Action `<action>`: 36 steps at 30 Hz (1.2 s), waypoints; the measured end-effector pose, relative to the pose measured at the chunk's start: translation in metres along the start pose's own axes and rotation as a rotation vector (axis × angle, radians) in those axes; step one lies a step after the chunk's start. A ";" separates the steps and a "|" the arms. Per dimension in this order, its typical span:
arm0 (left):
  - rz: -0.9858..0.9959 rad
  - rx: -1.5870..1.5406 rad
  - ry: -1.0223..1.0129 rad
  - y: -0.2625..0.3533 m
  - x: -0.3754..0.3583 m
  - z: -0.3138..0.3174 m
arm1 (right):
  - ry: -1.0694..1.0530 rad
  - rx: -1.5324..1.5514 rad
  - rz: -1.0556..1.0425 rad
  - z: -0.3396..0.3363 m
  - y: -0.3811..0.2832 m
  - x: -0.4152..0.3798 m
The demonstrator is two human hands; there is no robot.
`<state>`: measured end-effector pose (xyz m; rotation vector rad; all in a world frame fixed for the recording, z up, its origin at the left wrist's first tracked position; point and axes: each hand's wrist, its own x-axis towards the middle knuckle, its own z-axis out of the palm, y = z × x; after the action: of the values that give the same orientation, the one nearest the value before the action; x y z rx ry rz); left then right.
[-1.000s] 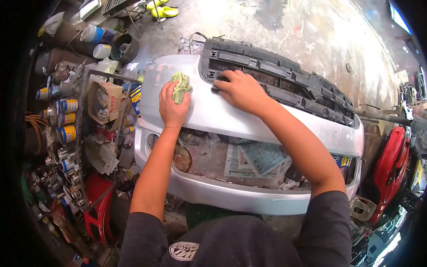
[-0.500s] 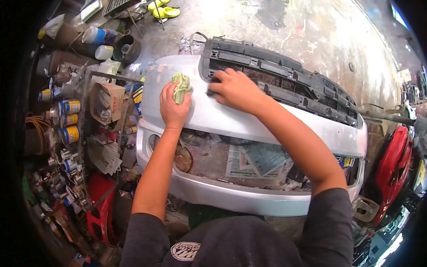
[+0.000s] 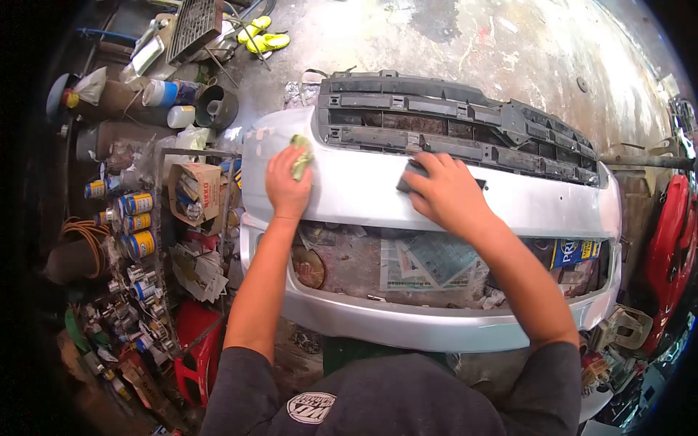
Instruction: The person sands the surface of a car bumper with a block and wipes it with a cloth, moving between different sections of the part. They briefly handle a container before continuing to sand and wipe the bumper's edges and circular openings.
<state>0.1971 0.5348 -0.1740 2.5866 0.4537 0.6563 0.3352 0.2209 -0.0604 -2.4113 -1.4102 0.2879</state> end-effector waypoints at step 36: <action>-0.167 -0.171 -0.002 -0.098 0.022 -0.002 | 0.407 -0.246 0.694 0.136 -0.128 0.179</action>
<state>0.1943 0.6278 -0.2111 2.3585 0.5792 0.6071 0.2743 0.4601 -0.1382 -2.8724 -0.4284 -0.2295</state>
